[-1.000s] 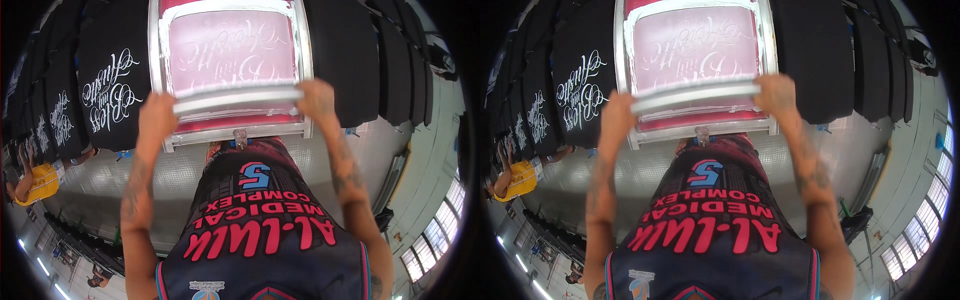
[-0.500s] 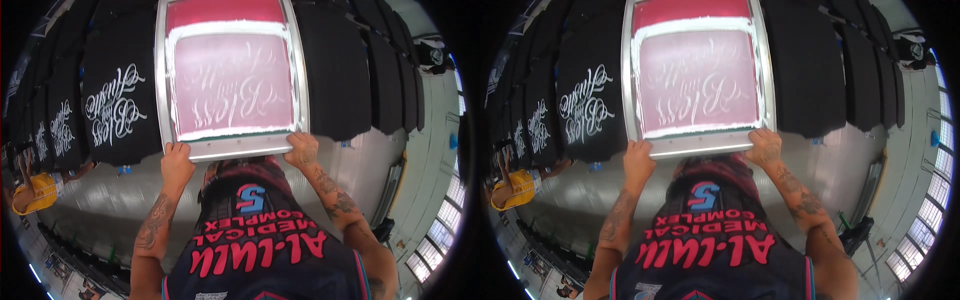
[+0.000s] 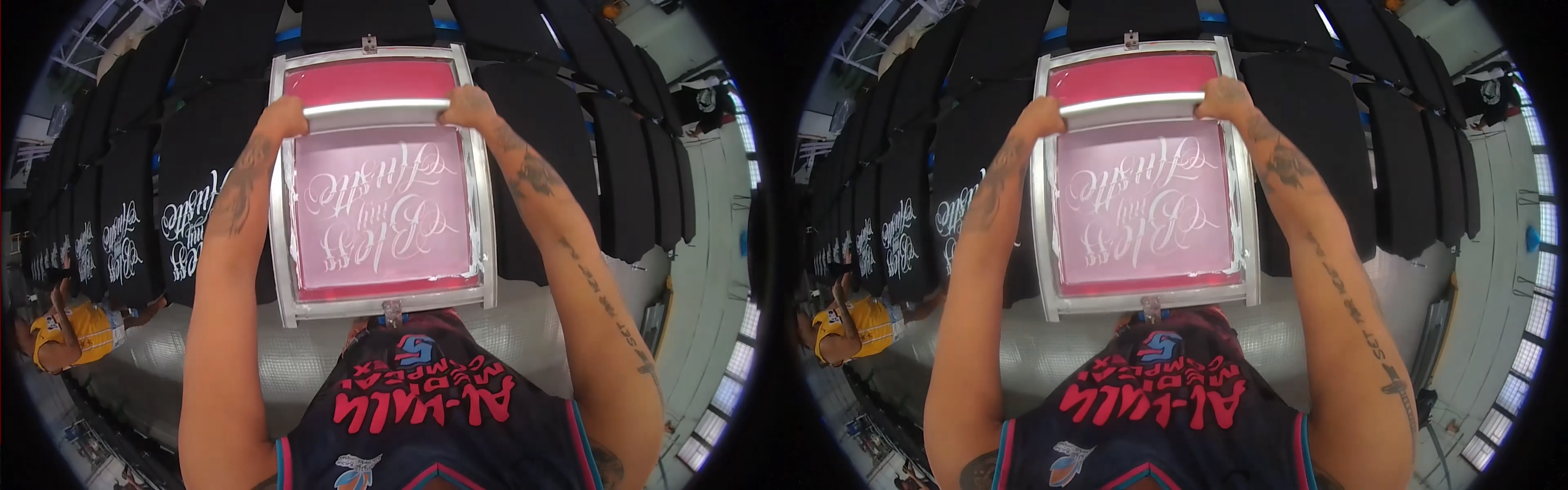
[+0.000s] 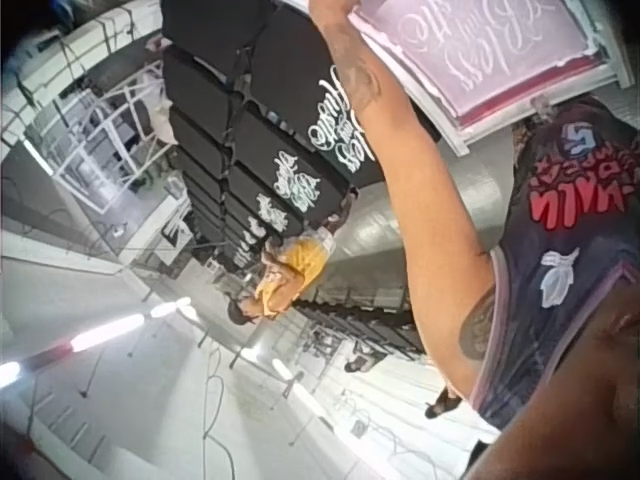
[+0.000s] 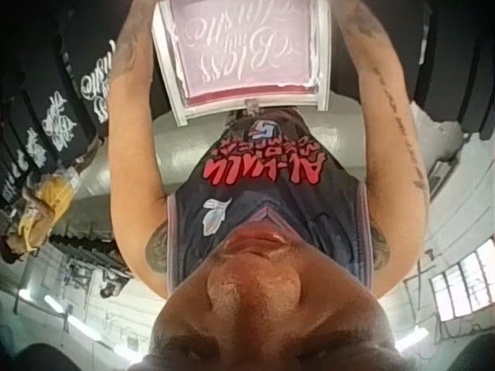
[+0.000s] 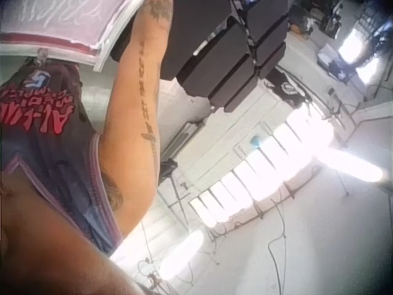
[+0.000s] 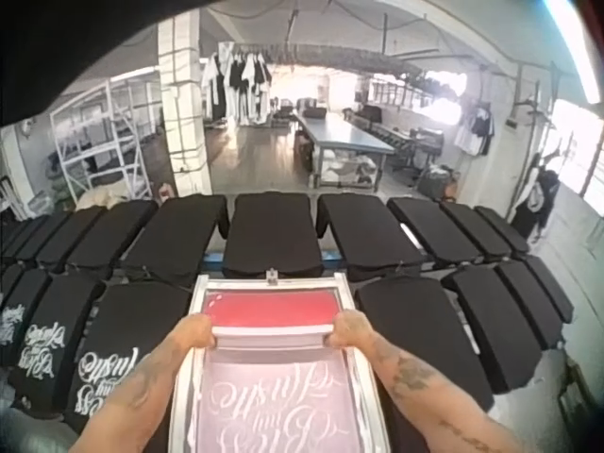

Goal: Performing manual screen printing on t-shirts using a squeegee and ink.

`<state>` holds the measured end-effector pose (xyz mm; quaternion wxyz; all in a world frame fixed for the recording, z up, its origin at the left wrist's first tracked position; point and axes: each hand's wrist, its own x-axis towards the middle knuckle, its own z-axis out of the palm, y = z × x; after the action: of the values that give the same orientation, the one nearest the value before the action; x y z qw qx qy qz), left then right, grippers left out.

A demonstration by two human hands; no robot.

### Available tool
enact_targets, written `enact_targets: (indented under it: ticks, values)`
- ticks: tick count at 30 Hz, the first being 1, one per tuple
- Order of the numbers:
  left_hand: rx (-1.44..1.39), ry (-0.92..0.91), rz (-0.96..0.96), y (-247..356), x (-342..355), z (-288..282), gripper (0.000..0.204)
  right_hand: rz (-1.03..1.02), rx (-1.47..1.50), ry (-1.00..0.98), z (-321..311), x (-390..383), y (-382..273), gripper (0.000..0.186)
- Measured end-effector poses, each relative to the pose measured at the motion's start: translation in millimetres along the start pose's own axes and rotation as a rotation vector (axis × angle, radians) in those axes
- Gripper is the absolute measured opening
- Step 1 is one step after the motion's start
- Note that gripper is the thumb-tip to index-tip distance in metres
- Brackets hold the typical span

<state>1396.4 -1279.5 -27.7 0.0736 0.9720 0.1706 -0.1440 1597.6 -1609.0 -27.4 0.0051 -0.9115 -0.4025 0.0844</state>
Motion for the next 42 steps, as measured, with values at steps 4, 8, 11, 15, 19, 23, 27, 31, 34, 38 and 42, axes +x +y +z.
enact_targets:
  ticks: [4,8,11,15,19,23,27,31,34,38,42]
  values:
    - [-0.142,-0.19,0.023,2.7,13.9,-41.7,0.054,-0.075,0.318,-0.078,-23.1,4.1,20.3,0.045]
    - [-0.164,-0.169,-0.018,-5.3,21.8,-68.7,0.054,-0.045,0.324,-0.095,-41.4,15.8,22.9,0.047]
    - [-0.058,-0.119,0.058,-32.5,42.5,-34.7,0.058,-0.1,0.141,-0.04,-22.3,45.4,15.6,0.049]
    - [0.146,0.482,-0.032,18.9,7.8,4.0,0.071,-0.082,-0.108,-0.435,-15.7,79.4,-8.2,0.062]
    - [-0.819,-0.099,0.144,42.0,-165.8,76.1,0.046,-0.273,0.083,0.141,26.9,35.7,-60.8,0.043]
    - [-1.214,-1.343,-0.037,117.0,-328.0,201.1,0.054,-0.249,0.1,0.132,36.2,30.4,-64.6,0.035]
    - [-1.447,-0.725,-0.165,178.5,-386.8,277.9,0.063,-0.199,-0.004,-0.022,2.4,55.7,-65.3,0.046]
    - [-1.408,-0.19,-0.194,209.2,-403.5,268.0,0.064,-0.245,-0.071,-0.106,3.5,67.5,-68.2,0.049]
    - [-1.519,-0.169,-0.294,216.9,-402.1,266.4,0.064,-0.389,-0.005,-0.023,7.3,83.2,-67.8,0.048]
    - [-1.614,0.001,-0.463,247.7,-412.0,267.0,0.058,-0.44,0.109,-0.147,18.4,100.2,-56.2,0.051]
    - [-1.597,0.035,-0.532,255.4,-413.6,263.2,0.053,-0.525,0.042,-0.026,32.8,106.7,-42.5,0.054]
